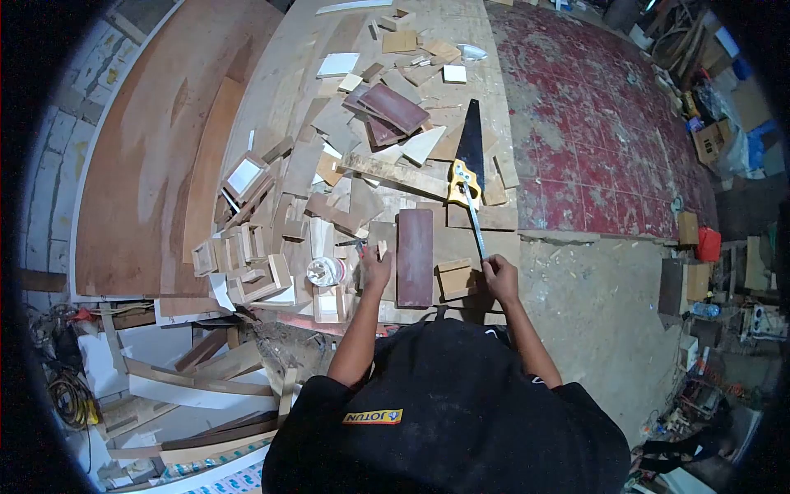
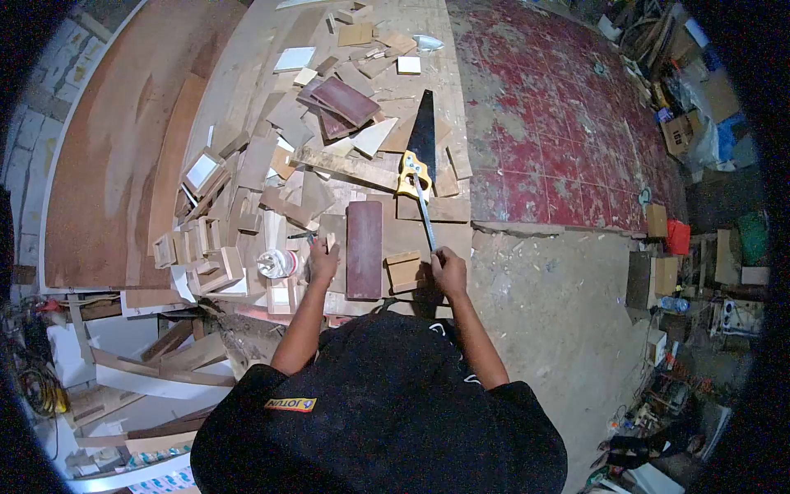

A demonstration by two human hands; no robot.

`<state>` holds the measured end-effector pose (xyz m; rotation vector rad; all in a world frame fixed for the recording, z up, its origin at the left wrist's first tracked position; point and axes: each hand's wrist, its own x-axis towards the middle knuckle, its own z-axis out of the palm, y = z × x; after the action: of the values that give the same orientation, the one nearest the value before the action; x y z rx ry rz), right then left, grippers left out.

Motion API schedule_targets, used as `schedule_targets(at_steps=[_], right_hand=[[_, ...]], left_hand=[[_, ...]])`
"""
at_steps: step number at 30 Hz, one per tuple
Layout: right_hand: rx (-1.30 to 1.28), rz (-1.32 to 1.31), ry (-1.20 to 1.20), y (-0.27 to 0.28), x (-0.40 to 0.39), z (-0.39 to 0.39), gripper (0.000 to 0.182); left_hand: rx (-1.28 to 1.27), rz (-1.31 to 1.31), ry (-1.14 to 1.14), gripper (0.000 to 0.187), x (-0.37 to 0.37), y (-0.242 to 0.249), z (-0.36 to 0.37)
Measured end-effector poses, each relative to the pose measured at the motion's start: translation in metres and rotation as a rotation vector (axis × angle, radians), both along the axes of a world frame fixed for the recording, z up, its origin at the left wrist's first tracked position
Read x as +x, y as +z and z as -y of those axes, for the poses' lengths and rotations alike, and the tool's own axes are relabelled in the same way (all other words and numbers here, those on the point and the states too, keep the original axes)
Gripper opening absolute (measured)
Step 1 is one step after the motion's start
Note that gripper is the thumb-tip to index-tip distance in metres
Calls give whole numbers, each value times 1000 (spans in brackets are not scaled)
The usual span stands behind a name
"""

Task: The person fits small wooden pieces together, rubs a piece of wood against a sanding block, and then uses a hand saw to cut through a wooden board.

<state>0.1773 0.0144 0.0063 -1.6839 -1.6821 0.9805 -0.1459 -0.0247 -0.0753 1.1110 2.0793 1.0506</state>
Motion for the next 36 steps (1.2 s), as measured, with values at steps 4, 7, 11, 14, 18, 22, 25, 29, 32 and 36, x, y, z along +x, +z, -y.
schedule_targets(at_steps=[4, 7, 11, 14, 18, 22, 25, 29, 32, 36], right_hand=[[-65, 43, -90, -1, 15, 5, 13], [-23, 32, -115, -3, 23, 6, 15], [-10, 95, -83, 3, 25, -1, 12], [3, 96, -81, -4, 25, -3, 12], [-31, 102, -82, -4, 21, -10, 12], [-26, 185, -94, -16, 19, -21, 14], [-131, 281, -85, -18, 7, -31, 24], [-282, 407, -18, -11, -9, -41, 32], [-247, 430, -23, -14, -11, -44, 28], [-263, 376, -32, -22, 3, -40, 23]], left_hand=[[24, -260, 92, 48, -13, -53, -5], [-5, -211, 97, 59, -2, -12, -9], [-169, -82, 6, 70, 13, 57, 0], [-252, -116, -1, 72, 18, 78, 3], [-195, -227, 18, 68, 9, 47, 10], [-121, -190, 71, 54, 20, 73, -5], [-104, -174, 6, 50, 28, 63, -10], [-7, -289, -413, 55, 59, 72, -9], [-124, -416, -700, 83, 91, 77, -4], [-76, -405, -826, 107, 118, 90, 5]])
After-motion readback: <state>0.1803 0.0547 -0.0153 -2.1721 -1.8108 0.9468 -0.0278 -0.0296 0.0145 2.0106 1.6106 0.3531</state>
